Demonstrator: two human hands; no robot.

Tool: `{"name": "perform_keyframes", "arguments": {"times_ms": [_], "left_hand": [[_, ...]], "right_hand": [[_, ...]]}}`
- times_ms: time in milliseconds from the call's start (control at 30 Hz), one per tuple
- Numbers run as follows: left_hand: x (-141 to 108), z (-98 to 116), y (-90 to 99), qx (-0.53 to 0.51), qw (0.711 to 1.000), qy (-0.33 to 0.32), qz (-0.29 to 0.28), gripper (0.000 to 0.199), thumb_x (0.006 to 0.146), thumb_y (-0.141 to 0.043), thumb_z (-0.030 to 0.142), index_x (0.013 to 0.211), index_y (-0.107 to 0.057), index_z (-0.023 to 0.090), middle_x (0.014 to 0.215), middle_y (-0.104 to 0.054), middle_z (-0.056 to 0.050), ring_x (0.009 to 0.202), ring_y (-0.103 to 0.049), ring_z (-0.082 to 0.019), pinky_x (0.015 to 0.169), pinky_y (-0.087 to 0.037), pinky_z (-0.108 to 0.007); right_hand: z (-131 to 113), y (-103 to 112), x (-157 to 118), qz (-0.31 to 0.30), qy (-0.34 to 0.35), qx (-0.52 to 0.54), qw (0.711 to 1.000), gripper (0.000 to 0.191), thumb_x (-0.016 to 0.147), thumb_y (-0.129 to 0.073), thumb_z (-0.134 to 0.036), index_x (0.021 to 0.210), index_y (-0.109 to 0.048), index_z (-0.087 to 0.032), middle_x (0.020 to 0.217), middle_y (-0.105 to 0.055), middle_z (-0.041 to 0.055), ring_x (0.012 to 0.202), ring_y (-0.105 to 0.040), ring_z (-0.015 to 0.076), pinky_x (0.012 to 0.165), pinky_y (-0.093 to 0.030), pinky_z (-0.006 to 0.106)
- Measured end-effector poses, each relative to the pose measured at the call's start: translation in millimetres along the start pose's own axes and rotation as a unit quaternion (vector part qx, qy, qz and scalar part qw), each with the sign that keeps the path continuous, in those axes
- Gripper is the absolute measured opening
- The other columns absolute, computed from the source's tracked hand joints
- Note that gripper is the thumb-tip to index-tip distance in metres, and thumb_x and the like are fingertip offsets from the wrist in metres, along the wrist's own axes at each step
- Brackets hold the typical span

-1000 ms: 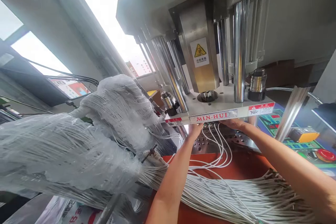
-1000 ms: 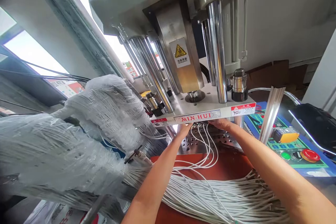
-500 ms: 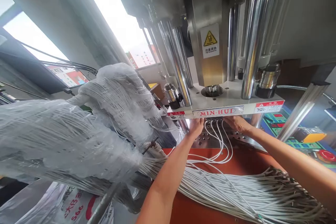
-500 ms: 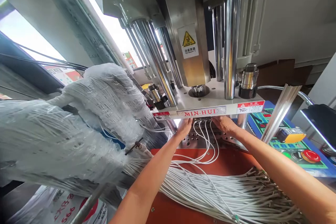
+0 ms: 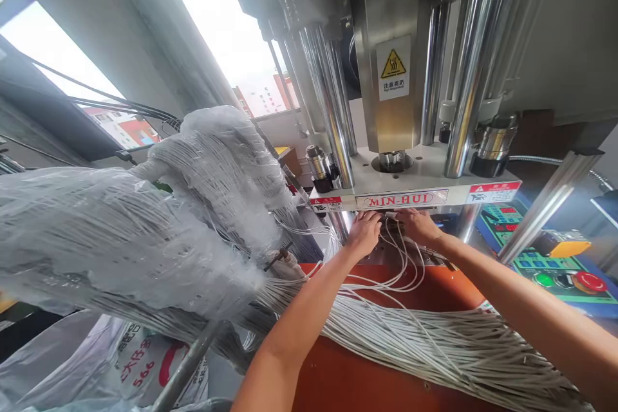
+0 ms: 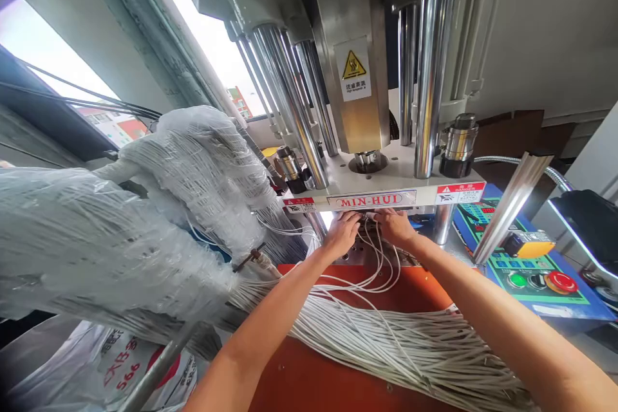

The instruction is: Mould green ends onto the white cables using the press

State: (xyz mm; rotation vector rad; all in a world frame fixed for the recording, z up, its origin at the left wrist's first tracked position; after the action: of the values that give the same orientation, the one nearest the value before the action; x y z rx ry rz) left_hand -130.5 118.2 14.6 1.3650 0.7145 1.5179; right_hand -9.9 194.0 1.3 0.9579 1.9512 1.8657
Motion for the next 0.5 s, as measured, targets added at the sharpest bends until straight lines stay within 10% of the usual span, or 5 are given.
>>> {"name": "perform_keyframes", "arguments": {"times_ms": [167, 500], "left_hand": [[-1.8, -1.4, -5.7, 0.045, 0.999, -0.015, -0.023, 0.03, 0.094, -0.044, 0.022, 0.121, -0.055, 0.018, 0.128, -0.056, -0.006, 0.121, -0.046, -0.021, 0.105, -0.04, -0.038], [10.3, 32.7, 3.7, 0.075, 0.996, -0.047, 0.013, 0.032, 0.095, -0.046, 0.032, 0.124, -0.052, 0.021, 0.126, -0.056, -0.008, 0.123, -0.045, -0.023, 0.106, -0.038, -0.042]], "right_hand": [[36.8, 1.8, -9.1, 0.019, -0.022, 0.03, 0.999, 0.067, 0.074, -0.038, 0.001, 0.135, -0.055, -0.02, 0.125, -0.062, 0.0103, 0.117, -0.053, 0.0246, 0.098, -0.044, 0.036], [30.7, 0.7, -18.7, 0.012, 0.005, 0.078, 0.997, 0.066, 0.074, -0.041, 0.003, 0.129, -0.06, -0.028, 0.14, -0.051, 0.0083, 0.13, -0.044, 0.0278, 0.099, -0.046, 0.045]]}}
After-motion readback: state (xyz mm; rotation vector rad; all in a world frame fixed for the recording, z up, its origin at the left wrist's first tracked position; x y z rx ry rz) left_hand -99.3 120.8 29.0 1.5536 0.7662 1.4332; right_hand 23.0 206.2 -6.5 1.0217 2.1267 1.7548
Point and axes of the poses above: each hand's wrist, its own x-axis towards the middle knuckle, its own y-axis out of the back of the hand, z = x × y, the point moved 7 cm from there along x, towards the middle knuckle
